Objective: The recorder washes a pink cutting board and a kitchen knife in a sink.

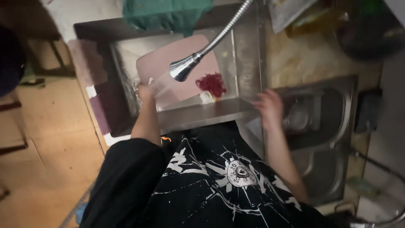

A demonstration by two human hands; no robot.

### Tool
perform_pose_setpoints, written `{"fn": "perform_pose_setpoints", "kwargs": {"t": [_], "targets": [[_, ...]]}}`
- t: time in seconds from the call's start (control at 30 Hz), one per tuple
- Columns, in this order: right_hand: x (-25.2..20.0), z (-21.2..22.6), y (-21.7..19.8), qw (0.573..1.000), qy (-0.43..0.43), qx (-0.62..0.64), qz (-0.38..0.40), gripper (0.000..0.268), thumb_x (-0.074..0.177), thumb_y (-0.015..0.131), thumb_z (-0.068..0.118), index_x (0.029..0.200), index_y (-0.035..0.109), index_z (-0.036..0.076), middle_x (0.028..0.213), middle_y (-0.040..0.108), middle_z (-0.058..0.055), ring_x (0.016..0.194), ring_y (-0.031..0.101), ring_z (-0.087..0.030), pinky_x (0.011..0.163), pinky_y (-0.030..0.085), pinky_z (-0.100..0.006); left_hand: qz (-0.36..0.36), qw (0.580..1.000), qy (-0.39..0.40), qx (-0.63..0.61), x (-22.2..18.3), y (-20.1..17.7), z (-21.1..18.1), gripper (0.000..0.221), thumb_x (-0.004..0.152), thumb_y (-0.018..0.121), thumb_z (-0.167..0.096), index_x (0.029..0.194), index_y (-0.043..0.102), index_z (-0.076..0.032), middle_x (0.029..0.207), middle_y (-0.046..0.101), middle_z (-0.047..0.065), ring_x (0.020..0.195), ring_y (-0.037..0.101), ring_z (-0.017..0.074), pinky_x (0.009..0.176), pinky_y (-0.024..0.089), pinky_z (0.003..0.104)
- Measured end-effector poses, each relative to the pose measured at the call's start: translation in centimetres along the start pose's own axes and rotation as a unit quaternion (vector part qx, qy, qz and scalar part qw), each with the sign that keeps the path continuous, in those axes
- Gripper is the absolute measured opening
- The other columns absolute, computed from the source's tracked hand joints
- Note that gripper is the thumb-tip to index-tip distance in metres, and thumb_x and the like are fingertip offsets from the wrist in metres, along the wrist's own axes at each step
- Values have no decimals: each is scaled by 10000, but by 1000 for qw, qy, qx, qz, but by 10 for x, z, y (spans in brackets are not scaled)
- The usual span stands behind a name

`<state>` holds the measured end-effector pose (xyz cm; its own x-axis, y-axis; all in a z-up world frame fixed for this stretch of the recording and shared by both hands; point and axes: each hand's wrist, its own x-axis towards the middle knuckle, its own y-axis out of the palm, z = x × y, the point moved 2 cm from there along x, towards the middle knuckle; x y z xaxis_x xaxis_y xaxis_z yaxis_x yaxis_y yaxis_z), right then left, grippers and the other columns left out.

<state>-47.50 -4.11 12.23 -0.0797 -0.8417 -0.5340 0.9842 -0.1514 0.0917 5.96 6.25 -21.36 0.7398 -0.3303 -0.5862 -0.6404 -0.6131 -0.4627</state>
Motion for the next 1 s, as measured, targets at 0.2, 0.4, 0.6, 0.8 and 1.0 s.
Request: {"fn": "perform_pose_setpoints", "kwargs": {"t": [0.2,0.4,0.6,0.8,1.0], "targets": [[35,-102,107,940,-37,-308,140,397,968,676,169,1338,610,41,1117,726,-101,919,702,-178,786,557,-297,-103,956,64,267,-42,-29,-80,920,572,976,-464,1154,529,91,1171,594,325,1038,610,491,869,531,559],[89,-160,130,853,-105,-502,102,539,836,826,243,1297,626,49,1229,696,-166,1115,672,-315,972,539,-394,-2,960,122,251,-57,-46,-96,432,752,884,-300,930,649,16,916,710,183,859,706,357,816,564,460],[111,-160,181,812,-56,-580,25,926,651,951,300,1385,464,14,1375,497,-273,1255,486,-442,1018,429,-470,40,945,169,277,-55,-51,-124,365,744,831,-277,949,691,-9,904,743,169,857,733,347,771,565,444],[129,-159,165,839,-18,-544,2,510,803,772,239,1263,632,72,1236,637,-183,1081,667,-319,918,558,-426,126,906,146,377,-64,-45,-169,350,862,773,-382,815,771,-35,904,751,206,890,725,374,828,555,438],[114,-137,128,965,31,-259,4,281,931,594,132,1191,668,52,1082,726,-112,940,702,-229,790,583,-366,124,980,56,143,-74,-60,-145,303,854,723,-250,994,679,16,925,751,157,885,739,298,827,583,429]]}}
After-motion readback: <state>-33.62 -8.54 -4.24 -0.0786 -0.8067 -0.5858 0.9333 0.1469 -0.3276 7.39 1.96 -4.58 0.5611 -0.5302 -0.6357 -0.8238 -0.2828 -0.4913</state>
